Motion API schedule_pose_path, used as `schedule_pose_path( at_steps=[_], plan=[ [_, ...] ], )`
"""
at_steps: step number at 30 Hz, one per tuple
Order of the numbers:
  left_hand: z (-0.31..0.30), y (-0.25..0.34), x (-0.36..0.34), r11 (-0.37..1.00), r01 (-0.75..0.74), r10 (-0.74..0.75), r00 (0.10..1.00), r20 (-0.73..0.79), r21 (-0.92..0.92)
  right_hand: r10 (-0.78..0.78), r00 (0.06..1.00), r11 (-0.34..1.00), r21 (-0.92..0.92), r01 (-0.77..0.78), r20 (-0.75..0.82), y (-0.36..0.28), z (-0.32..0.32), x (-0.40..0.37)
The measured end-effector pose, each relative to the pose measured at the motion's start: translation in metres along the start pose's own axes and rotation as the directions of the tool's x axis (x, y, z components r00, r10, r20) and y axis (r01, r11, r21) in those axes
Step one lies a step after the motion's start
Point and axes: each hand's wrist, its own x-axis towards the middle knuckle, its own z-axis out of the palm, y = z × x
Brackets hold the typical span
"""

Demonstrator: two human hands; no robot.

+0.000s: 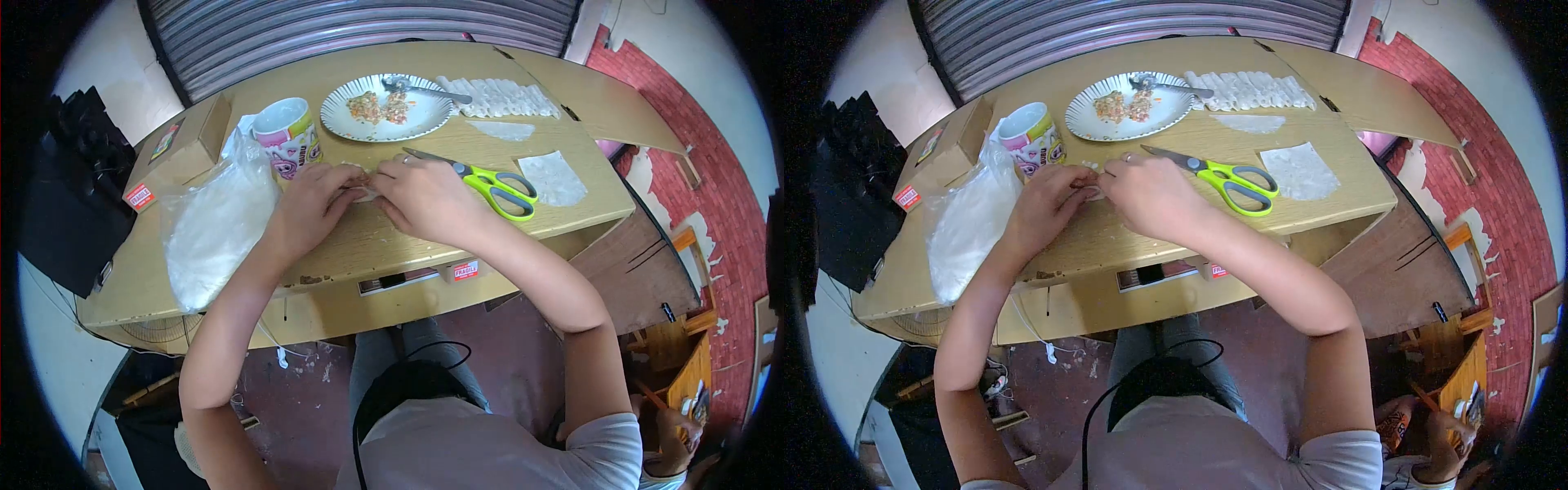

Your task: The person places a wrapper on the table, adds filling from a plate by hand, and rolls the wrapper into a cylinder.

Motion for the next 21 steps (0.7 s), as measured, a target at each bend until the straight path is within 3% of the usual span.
schedule_pose_path(
  at_steps=[2,6,8,10,12,15,17,21],
  plan=[
    [-0.001,0.002,0.0,0.995,0.085,-0.084,0.996,0.015,-0.043,-0.004,0.996,1.0,0.016,0.003,0.089,0.002,-0.002,0.004],
    [0.001,0.007,-0.004,0.992,0.048,-0.053,0.998,-0.043,-0.113,0.046,0.997,0.995,0.089,-0.051,0.063,0.006,-0.019,0.004],
    [-0.003,0.01,-0.006,0.995,0.024,-0.038,0.987,-0.153,-0.093,0.254,0.938,0.879,0.348,-0.326,0.238,0.022,-0.045,0.005],
    [-0.005,0.011,-0.007,0.994,0.024,-0.046,0.975,-0.217,-0.103,0.297,0.954,0.836,0.474,-0.277,0.034,0.055,-0.07,0.005],
    [-0.005,0.01,-0.005,0.993,0.025,-0.056,0.958,-0.281,-0.116,0.515,0.857,0.744,0.489,-0.455,0.014,0.098,-0.092,0.013],
    [-0.003,0.008,-0.002,0.987,0.011,-0.068,0.932,-0.356,-0.16,0.589,0.8,0.704,0.561,-0.436,-0.117,0.192,-0.081,0.03],
    [-0.004,0.007,-0.003,0.994,0.038,-0.064,0.964,-0.257,-0.105,0.809,0.583,0.479,0.484,-0.732,0.081,0.23,-0.06,0.038],
    [-0.004,0.006,-0.003,0.996,0.056,-0.069,0.976,-0.205,-0.07,0.836,0.518,0.409,0.426,-0.807,0.18,0.257,-0.019,0.046]
  ],
)
